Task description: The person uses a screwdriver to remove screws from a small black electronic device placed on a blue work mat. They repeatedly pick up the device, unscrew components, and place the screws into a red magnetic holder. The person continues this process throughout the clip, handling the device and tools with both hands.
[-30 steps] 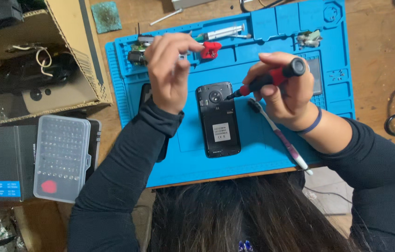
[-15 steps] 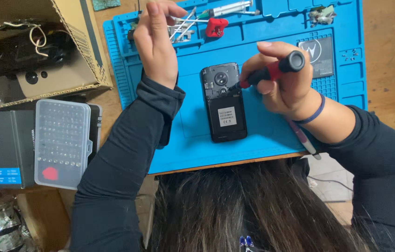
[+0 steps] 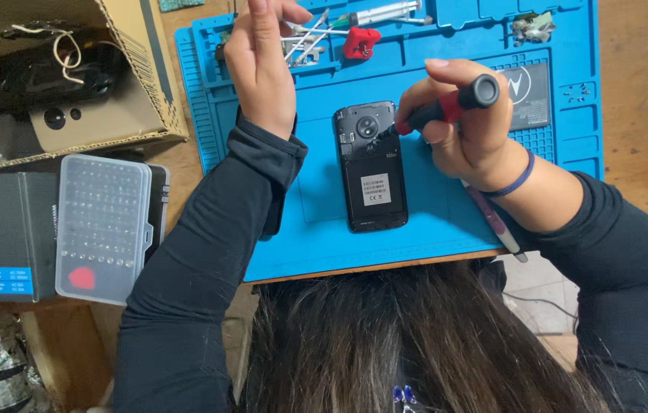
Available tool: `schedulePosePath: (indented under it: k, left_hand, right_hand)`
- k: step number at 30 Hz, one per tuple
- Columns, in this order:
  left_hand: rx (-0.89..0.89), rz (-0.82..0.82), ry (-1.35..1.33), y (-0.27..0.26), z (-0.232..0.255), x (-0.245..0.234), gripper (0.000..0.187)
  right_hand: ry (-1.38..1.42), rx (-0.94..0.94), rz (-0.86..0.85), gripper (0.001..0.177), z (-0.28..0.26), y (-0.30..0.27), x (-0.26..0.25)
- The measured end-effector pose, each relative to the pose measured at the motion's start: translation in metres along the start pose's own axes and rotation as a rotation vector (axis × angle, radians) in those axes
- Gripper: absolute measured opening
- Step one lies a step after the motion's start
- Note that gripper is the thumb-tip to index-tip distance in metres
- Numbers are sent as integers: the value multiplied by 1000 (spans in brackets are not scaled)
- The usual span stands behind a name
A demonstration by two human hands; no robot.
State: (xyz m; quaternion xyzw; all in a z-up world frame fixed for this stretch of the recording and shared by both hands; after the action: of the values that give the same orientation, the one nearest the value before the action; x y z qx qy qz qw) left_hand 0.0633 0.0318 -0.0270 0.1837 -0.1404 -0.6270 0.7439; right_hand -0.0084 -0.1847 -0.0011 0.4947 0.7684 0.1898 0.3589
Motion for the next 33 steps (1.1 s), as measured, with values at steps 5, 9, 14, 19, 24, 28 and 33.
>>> schedulePosePath:
  k: [5, 9, 14, 19, 24, 28, 33]
  left_hand:
    - [-2, -3, -1, 1, 1, 1, 50]
    - [5, -1, 2, 1, 0, 1, 50]
    - [247, -58, 158, -2, 26, 5, 37]
    - [701, -331, 305, -36, 49, 21, 41]
    - [791, -358, 302, -48, 74, 25, 30]
    - [849, -404, 241, -44, 93, 25, 43]
    - [942, -276, 310, -28, 119, 19, 26]
  right_hand:
    - [0, 6, 3, 45, 3, -1, 0]
    - [-8, 10, -9, 46, 2, 1, 1]
    - [-38, -11, -4, 40, 2, 5, 3]
    - [-81, 92, -67, 29, -13, 22, 8]
    - [-199, 47, -64, 25, -14, 18, 11]
    - [-235, 54, -84, 18, -22, 25, 16]
    - [-280, -95, -157, 32, -50, 56, 7]
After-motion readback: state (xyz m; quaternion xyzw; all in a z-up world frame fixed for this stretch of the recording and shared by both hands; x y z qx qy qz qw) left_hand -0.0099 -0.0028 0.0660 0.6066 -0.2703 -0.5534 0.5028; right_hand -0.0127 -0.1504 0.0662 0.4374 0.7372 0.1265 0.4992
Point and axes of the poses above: each hand's wrist, its own y-axis towards the middle knuckle, its own x-axis out of the palm, z = x × y, the point moved 4 cm from there along y, towards the middle knuckle
